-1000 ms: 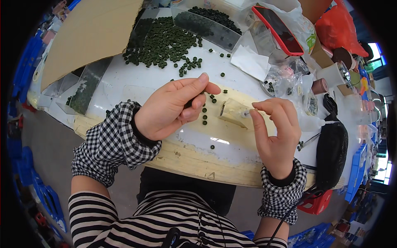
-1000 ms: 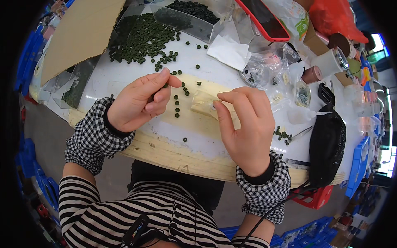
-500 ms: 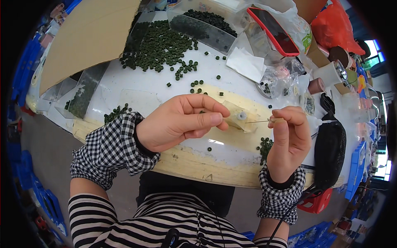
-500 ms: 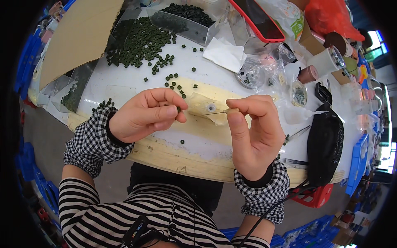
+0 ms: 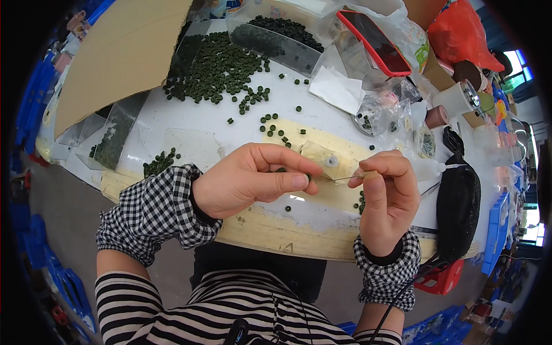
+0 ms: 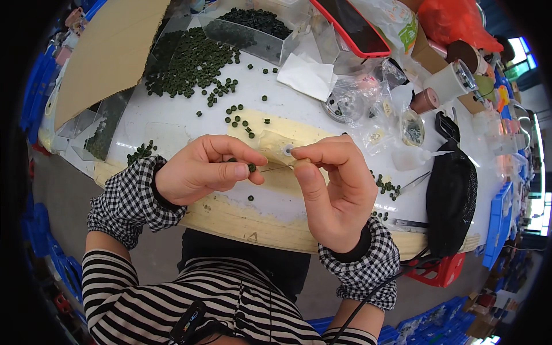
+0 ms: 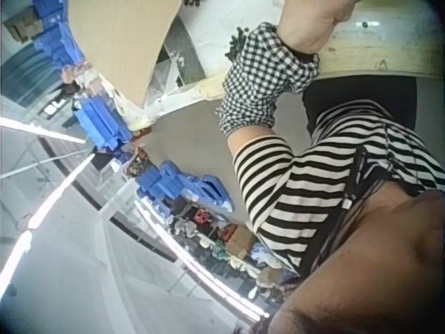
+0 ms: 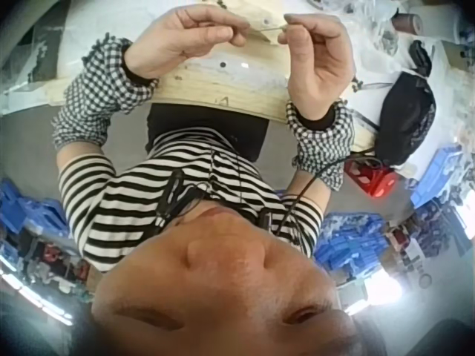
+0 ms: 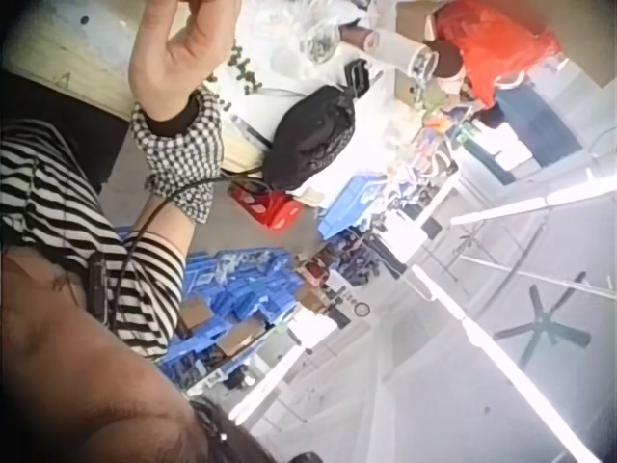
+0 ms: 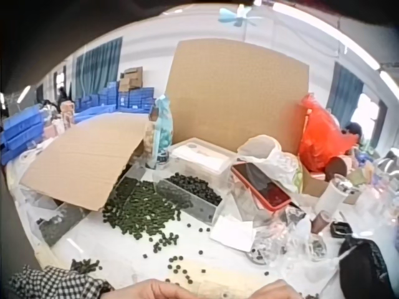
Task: Assembling small green plastic components onto a base or strip at a factory workstation.
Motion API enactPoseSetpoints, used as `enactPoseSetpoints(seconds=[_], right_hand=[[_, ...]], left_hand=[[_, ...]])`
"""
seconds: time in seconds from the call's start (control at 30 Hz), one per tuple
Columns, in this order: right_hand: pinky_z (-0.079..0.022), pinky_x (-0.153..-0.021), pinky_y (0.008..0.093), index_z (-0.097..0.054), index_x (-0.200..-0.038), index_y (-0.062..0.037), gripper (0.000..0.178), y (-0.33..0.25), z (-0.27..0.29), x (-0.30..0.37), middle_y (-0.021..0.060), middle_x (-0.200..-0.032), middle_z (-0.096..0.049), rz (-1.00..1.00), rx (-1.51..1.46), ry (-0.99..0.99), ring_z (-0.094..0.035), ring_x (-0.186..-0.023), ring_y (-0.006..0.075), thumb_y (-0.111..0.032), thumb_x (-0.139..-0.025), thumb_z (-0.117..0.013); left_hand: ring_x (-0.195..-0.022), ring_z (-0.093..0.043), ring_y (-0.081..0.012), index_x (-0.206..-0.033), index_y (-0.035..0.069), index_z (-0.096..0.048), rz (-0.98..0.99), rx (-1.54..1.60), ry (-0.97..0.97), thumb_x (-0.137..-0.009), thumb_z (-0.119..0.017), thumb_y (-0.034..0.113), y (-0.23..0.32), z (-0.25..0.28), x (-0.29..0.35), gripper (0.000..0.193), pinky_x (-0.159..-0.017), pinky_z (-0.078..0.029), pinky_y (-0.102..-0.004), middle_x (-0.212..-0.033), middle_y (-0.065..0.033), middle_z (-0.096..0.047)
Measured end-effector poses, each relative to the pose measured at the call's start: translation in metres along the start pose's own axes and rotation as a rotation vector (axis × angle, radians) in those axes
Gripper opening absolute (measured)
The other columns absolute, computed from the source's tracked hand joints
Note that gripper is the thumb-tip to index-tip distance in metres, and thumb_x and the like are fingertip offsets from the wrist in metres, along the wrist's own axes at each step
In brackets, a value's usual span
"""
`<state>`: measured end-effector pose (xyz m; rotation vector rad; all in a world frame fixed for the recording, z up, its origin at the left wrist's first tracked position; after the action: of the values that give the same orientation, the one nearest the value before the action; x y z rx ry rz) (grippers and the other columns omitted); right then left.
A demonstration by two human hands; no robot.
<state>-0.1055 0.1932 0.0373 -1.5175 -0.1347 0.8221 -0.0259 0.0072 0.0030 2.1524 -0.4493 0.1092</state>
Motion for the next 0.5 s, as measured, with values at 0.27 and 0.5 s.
enactPoseSetpoints(seconds=[0.27,0.5], right_hand=[[-0.043,-0.078,0.0242,-0.059,-0.103,0.0024,0.015,-0.0001,-0.0012,0.0009,0.0082,-0.095,-0.057,-0.014,-0.007,-0.011,-0.053,-0.086,0.0128,-0.006,-0.09,-0.061],[-0.045,-0.079,0.0254,-0.059,-0.102,0.0028,0.013,0.0023,-0.0042,0.0004,0.0092,-0.096,-0.058,0.031,0.016,-0.028,-0.055,-0.087,0.0141,-0.004,-0.091,-0.06]], left_hand=[[-0.079,-0.059,-0.0043,-0.113,0.003,-0.063,-0.051,-0.087,0.035,-0.093,-0.059,0.007,-0.002,-0.0008,-0.0015,0.021,-0.055,-0.035,-0.0176,-0.101,-0.01,-0.069],[-0.083,-0.06,-0.005,-0.11,0.003,-0.063,-0.057,-0.035,0.014,-0.093,-0.059,0.006,-0.0021,0.0009,-0.002,0.019,-0.055,-0.035,-0.0184,-0.103,-0.0122,-0.069]])
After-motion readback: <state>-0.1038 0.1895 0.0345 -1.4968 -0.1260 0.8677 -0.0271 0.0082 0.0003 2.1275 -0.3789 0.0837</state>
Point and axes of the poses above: each hand's wrist, its own x-axis away from the middle knuckle, its own z-axis out of the back of the hand, y = z × x, the point moved 3 cm from there along -x, towards the middle knuckle
